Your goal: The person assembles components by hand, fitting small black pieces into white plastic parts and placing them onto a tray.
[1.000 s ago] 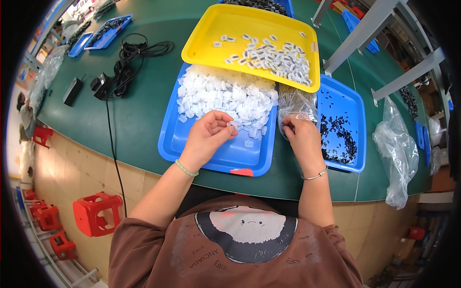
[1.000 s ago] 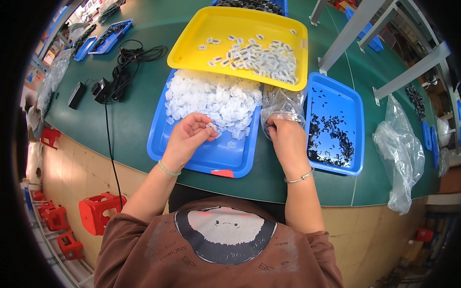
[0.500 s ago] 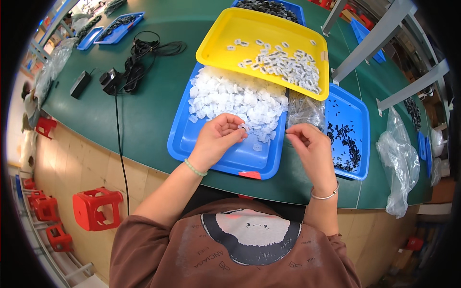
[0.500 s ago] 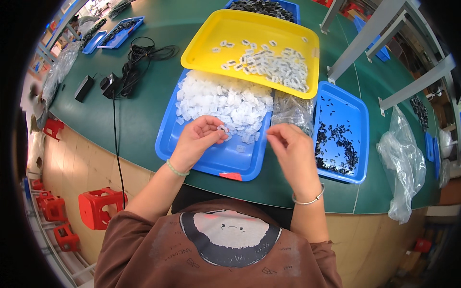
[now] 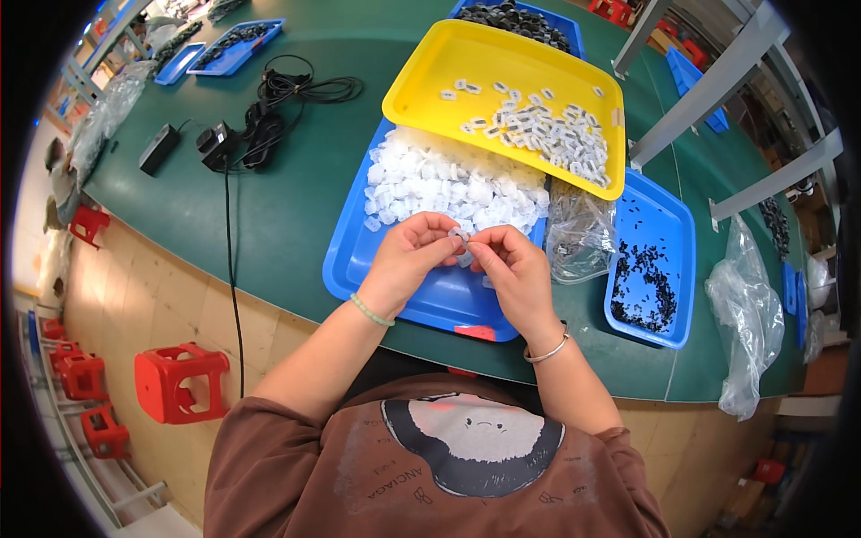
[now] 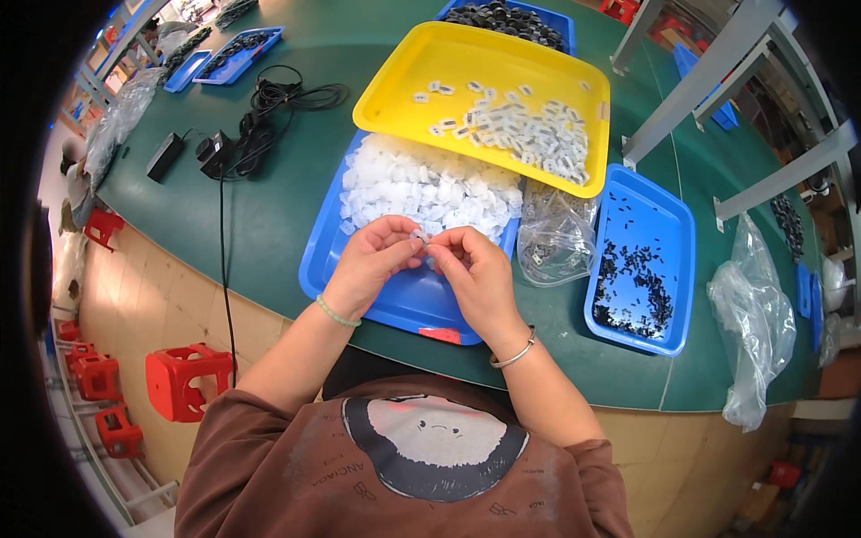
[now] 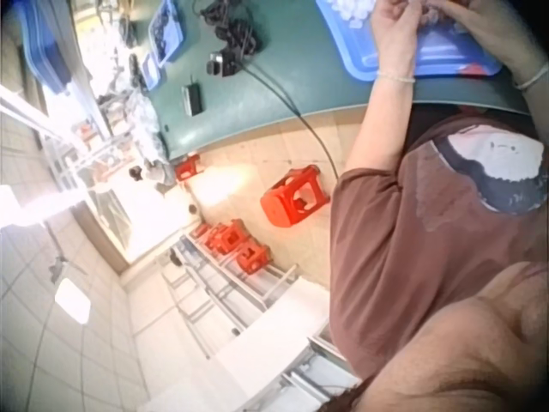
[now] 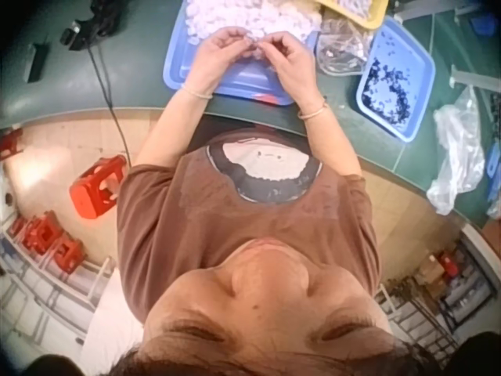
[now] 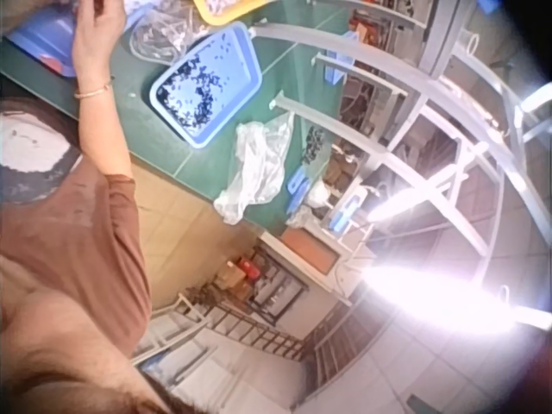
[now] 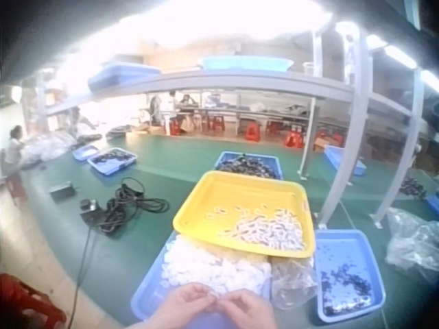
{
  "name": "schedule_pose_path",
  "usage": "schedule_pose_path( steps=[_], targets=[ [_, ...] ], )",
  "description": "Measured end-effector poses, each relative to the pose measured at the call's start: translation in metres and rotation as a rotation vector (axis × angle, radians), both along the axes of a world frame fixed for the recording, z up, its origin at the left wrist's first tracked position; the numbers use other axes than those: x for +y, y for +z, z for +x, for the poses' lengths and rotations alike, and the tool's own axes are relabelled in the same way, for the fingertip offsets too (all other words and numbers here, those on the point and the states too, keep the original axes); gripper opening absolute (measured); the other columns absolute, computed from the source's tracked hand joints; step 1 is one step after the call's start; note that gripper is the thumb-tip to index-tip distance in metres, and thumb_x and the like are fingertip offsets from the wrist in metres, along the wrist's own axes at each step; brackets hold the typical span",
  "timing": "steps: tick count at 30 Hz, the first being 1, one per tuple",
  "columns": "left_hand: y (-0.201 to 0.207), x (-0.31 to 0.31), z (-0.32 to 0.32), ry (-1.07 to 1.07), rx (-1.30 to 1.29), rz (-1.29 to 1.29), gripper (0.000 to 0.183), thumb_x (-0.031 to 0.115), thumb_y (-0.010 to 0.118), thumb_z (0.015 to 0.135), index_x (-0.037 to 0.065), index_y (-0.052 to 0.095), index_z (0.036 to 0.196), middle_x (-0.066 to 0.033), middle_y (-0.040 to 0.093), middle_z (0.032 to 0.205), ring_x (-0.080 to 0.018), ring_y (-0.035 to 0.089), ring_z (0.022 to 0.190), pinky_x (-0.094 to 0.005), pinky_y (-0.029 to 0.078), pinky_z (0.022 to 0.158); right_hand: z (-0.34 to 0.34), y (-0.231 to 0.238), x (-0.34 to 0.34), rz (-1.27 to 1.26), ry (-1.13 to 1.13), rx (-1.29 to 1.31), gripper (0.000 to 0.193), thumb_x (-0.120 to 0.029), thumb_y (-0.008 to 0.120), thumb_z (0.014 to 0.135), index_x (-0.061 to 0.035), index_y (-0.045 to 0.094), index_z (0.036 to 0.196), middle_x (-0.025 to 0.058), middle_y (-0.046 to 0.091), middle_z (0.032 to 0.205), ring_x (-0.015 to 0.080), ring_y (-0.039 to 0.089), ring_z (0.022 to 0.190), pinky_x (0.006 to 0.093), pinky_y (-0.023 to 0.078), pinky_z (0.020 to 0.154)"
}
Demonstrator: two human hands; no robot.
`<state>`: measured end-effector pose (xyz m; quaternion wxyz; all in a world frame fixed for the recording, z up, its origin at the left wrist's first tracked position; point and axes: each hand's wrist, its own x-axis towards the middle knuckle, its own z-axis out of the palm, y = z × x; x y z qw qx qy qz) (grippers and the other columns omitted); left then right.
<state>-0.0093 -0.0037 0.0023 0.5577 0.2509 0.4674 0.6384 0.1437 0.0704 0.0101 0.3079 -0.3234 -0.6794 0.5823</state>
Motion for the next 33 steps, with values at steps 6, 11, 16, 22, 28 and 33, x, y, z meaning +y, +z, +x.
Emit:
schedule_pose_path(
  steps=[6, 11, 16, 22, 28, 33],
  targets=[
    [-0.001, 0.001, 0.001, 0.002, 0.006, 0.011, 0.02, 0.005, 0.064, 0.087, 0.001, 0.057, 0.106, -0.0049, 0.064, 0.093, -0.0112, 0.063, 0.086, -0.0227, 0.05, 0.075, -0.001, -0.002, -0.001, -0.068, -0.019, 0.063, 0.011, -0.007, 0.062, 0.09, 0.0006, 0.06, 0.097, 0.0033, 0.065, 0.082, 0.008, 0.062, 0.072, 0.0206, 0.049, 0.065],
    [-0.003, 0.001, -0.001, 0.005, 0.014, 0.023, 0.02, 0.006, 0.064, 0.087, 0.001, 0.057, 0.106, -0.0049, 0.064, 0.093, -0.0112, 0.063, 0.086, -0.0225, 0.05, 0.074, 0.001, -0.003, 0.001, -0.115, -0.001, 0.15, 0.01, -0.003, 0.063, 0.089, 0.001, 0.062, 0.098, 0.0028, 0.066, 0.085, 0.008, 0.062, 0.075, 0.0203, 0.05, 0.067],
    [-0.003, 0.002, -0.004, -0.027, -0.014, -0.032, 0.017, 0.006, 0.063, 0.089, 0.004, 0.058, 0.105, -0.0046, 0.066, 0.095, -0.0114, 0.064, 0.087, -0.0224, 0.051, 0.076, 0.001, -0.007, 0.002, -0.107, -0.013, 0.16, 0.01, -0.002, 0.064, 0.088, 0.001, 0.064, 0.097, 0.003, 0.066, 0.085, 0.0074, 0.062, 0.076, 0.02, 0.049, 0.068],
    [0.0, 0.003, -0.002, -0.021, -0.107, -0.034, 0.023, 0.004, 0.062, 0.088, 0.002, 0.058, 0.111, -0.0062, 0.066, 0.096, -0.0125, 0.064, 0.088, -0.0226, 0.052, 0.078, -0.001, -0.01, 0.003, -0.091, -0.018, 0.188, 0.011, -0.003, 0.064, 0.087, 0.0008, 0.063, 0.098, 0.003, 0.067, 0.086, 0.0069, 0.061, 0.075, 0.0198, 0.049, 0.068],
    [-0.006, 0.003, -0.002, -0.024, -0.059, -0.038, 0.024, 0.006, 0.064, 0.088, 0.0, 0.059, 0.111, -0.0061, 0.067, 0.096, -0.0115, 0.064, 0.086, -0.0222, 0.051, 0.076, -0.005, -0.014, 0.003, -0.078, -0.064, 0.183, 0.01, -0.002, 0.064, 0.087, 0.0008, 0.062, 0.097, 0.0032, 0.066, 0.086, 0.0069, 0.061, 0.075, 0.0201, 0.049, 0.067],
    [-0.003, 0.004, -0.001, -0.029, -0.027, -0.044, 0.024, 0.006, 0.064, 0.088, -0.001, 0.061, 0.111, -0.0066, 0.067, 0.096, -0.0117, 0.064, 0.085, -0.0223, 0.051, 0.077, -0.004, -0.014, 0.004, -0.088, -0.069, 0.189, 0.008, -0.001, 0.063, 0.088, 0.0013, 0.06, 0.094, 0.0034, 0.065, 0.084, 0.0068, 0.061, 0.074, 0.0197, 0.05, 0.067]
  ],
)
